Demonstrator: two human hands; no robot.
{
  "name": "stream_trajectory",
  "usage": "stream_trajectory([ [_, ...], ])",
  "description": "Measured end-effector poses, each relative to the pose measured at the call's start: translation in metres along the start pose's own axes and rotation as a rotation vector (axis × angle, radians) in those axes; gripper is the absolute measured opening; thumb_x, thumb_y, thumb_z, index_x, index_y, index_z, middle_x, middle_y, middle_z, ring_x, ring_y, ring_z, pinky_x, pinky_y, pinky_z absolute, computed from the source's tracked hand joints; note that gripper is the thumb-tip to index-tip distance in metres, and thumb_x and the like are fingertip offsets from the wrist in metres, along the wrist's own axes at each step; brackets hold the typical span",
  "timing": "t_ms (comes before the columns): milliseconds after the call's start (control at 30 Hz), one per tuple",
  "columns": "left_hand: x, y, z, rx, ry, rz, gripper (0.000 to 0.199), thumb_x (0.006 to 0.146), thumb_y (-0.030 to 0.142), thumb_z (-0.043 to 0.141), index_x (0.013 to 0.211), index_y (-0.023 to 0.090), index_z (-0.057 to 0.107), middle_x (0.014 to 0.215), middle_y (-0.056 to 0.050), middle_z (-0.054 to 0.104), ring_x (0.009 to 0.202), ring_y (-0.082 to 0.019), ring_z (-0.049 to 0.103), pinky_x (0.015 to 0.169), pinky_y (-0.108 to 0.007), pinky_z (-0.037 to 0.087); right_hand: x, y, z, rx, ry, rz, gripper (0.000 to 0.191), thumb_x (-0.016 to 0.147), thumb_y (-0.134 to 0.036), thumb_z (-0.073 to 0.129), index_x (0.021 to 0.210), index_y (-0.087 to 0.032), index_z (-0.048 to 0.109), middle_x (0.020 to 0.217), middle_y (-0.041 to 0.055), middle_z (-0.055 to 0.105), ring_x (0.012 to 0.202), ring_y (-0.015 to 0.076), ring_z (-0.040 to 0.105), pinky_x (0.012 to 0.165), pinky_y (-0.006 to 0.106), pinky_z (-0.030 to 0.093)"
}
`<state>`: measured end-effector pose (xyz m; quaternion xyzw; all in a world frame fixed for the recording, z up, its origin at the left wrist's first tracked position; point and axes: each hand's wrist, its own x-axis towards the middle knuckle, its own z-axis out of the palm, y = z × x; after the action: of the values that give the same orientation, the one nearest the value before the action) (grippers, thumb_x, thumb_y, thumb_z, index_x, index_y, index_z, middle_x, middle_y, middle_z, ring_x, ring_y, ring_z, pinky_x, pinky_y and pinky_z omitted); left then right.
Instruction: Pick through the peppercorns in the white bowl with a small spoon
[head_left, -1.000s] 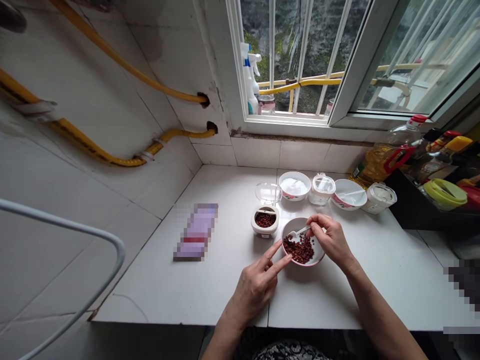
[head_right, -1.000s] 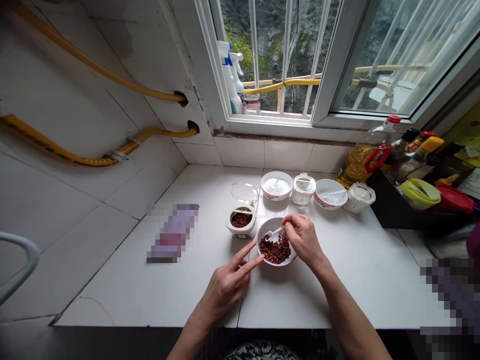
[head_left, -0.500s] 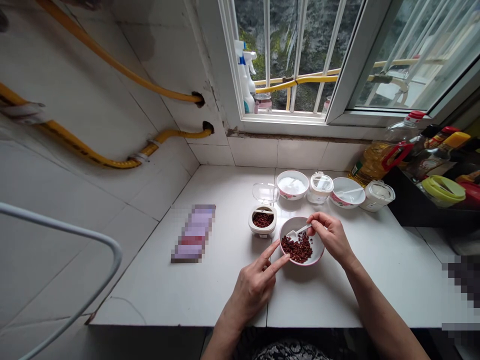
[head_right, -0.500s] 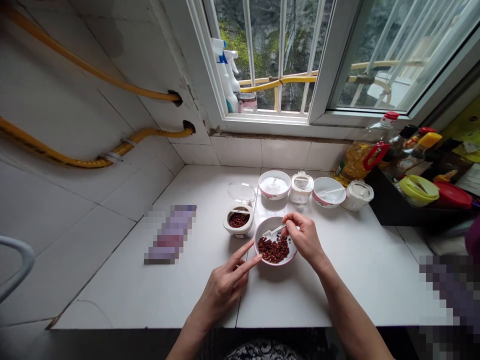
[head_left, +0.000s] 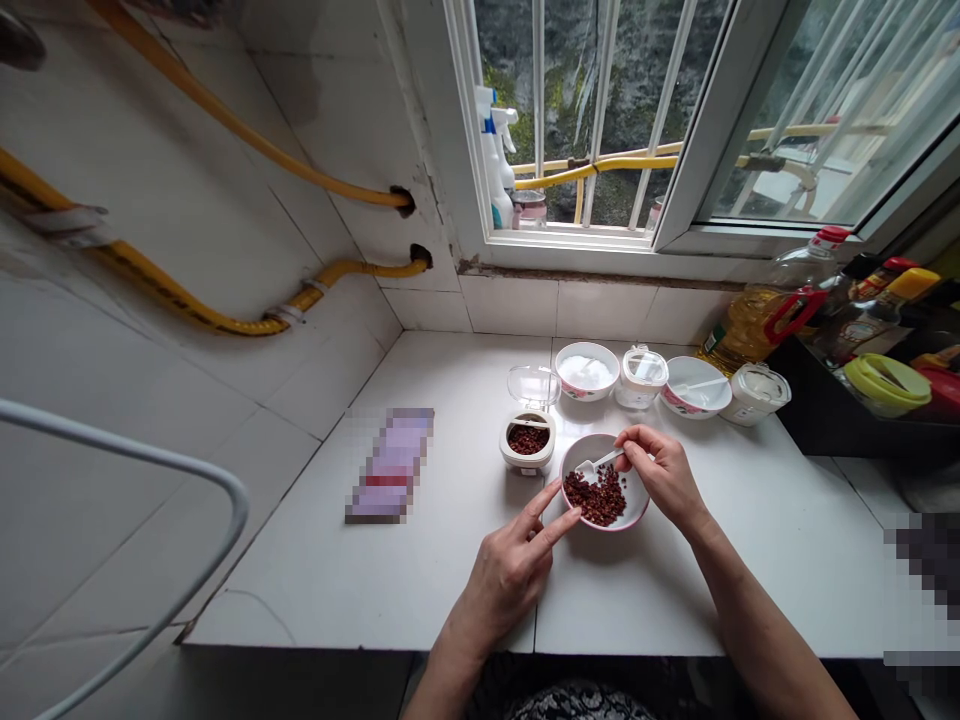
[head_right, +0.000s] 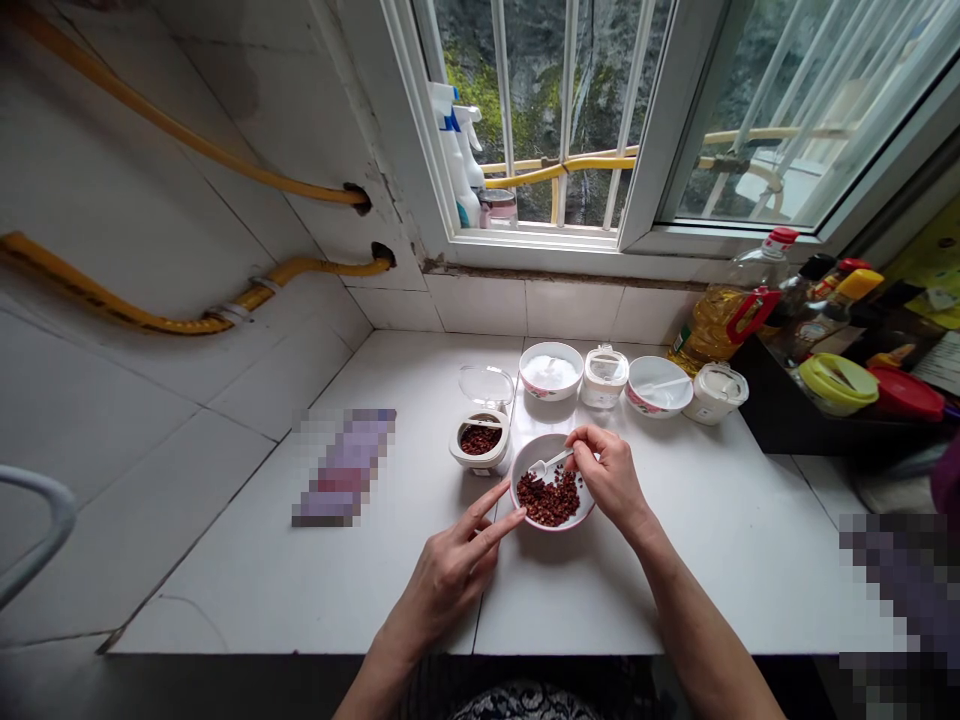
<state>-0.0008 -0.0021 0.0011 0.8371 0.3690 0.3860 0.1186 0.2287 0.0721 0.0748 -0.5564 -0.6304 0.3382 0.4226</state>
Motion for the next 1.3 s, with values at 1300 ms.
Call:
stream_trajectory([
  [1300,-0.002,-0.001,-0.001,0.009,-0.001,0.006,0.064,0.091,-0.003,0.043,0.147,0.026,0.052,0.156,-0.015,0.048,0.084,-0.011,0.070,0.082,-0.026,0.062,-0.002,0.003,-0.009,-0.082,0.107,-0.255,0.014,0.093,-0.026,0.053,0.089,-0.023,0.066,0.070,0.0029,0.074,0.075,0.0229,0.071,0.077,0.037,0.055],
])
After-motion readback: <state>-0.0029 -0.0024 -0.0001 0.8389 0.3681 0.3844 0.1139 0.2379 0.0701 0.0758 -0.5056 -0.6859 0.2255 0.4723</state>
